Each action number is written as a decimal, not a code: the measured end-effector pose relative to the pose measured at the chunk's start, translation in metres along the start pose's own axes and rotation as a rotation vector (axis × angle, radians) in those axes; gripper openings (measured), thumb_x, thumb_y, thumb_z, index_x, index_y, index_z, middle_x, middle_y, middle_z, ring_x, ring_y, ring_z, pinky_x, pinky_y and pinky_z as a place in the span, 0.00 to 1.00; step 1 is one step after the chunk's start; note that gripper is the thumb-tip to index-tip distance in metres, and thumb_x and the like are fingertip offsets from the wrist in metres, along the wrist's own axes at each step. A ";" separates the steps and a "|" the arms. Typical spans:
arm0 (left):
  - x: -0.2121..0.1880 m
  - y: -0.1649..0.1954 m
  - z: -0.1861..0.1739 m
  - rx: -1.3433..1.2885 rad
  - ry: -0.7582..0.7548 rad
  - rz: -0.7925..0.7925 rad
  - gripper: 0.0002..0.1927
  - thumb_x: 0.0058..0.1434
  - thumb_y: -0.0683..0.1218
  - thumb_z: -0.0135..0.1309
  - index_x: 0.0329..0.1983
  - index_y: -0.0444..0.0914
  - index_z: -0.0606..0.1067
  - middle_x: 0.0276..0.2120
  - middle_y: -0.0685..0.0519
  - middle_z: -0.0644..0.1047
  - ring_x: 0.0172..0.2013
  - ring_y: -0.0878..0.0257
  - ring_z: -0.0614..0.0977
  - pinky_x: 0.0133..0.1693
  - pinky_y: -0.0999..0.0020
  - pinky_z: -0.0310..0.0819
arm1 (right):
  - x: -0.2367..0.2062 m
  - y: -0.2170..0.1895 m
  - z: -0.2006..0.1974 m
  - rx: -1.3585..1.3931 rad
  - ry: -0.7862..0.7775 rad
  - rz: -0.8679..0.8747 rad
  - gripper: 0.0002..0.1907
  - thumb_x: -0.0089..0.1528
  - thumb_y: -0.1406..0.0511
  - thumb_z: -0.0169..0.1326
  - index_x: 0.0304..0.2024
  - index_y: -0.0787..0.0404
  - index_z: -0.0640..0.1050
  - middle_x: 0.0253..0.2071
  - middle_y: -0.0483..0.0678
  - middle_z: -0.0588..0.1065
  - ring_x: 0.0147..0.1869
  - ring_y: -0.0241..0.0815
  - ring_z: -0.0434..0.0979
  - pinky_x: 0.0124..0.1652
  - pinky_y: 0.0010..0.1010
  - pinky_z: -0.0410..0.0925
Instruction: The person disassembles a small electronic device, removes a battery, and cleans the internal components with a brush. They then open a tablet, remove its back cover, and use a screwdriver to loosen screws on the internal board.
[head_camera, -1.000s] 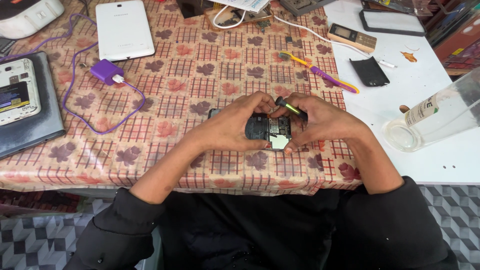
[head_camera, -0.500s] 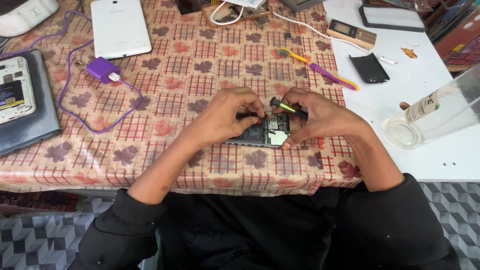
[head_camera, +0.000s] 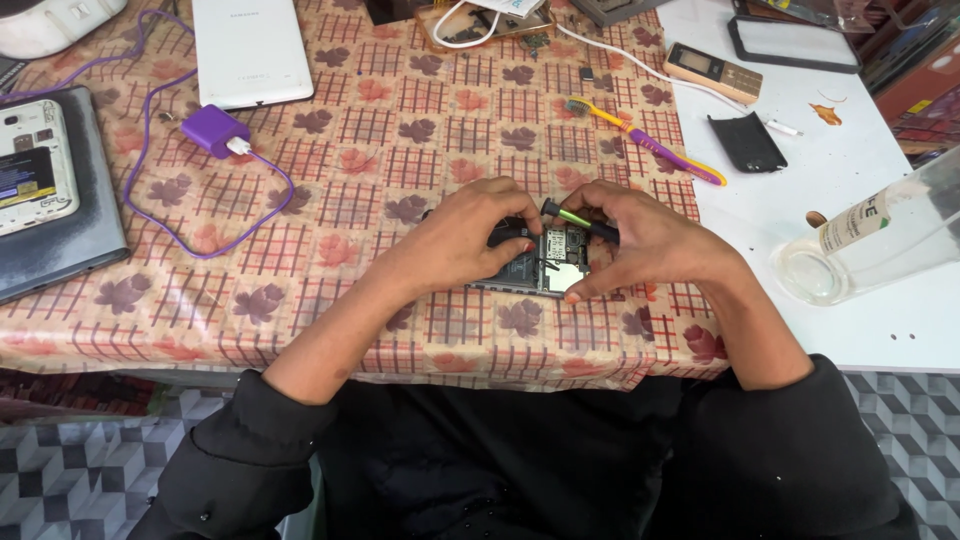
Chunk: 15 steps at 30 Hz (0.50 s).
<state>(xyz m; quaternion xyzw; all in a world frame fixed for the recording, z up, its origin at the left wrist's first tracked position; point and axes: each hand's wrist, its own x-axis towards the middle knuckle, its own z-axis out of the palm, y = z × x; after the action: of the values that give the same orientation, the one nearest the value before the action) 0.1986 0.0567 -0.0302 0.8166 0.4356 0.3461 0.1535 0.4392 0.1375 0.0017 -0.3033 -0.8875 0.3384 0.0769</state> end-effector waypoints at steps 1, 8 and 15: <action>-0.001 0.000 0.001 0.003 -0.009 -0.008 0.11 0.57 0.44 0.63 0.41 0.37 0.77 0.41 0.47 0.78 0.46 0.50 0.78 0.50 0.54 0.71 | 0.000 -0.001 0.001 -0.017 0.001 0.042 0.43 0.35 0.60 0.78 0.51 0.62 0.76 0.43 0.48 0.76 0.49 0.42 0.78 0.50 0.31 0.71; 0.004 -0.003 0.010 0.045 0.015 -0.022 0.29 0.52 0.56 0.69 0.50 0.34 0.76 0.45 0.45 0.79 0.47 0.49 0.78 0.50 0.51 0.67 | -0.003 -0.001 0.004 0.084 0.146 -0.252 0.42 0.44 0.63 0.75 0.57 0.64 0.70 0.51 0.48 0.71 0.54 0.41 0.72 0.50 0.32 0.68; 0.007 -0.014 0.011 -0.228 0.062 -0.305 0.13 0.54 0.48 0.63 0.35 0.35 0.77 0.31 0.48 0.82 0.31 0.62 0.83 0.36 0.65 0.77 | 0.005 0.008 0.000 0.344 0.276 -0.017 0.20 0.67 0.70 0.50 0.62 0.63 0.72 0.46 0.46 0.80 0.37 0.36 0.71 0.37 0.26 0.68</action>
<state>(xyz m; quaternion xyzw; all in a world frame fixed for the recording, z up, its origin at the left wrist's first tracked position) 0.2006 0.0710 -0.0433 0.7075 0.5167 0.3910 0.2821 0.4395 0.1451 -0.0036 -0.3215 -0.8004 0.4394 0.2510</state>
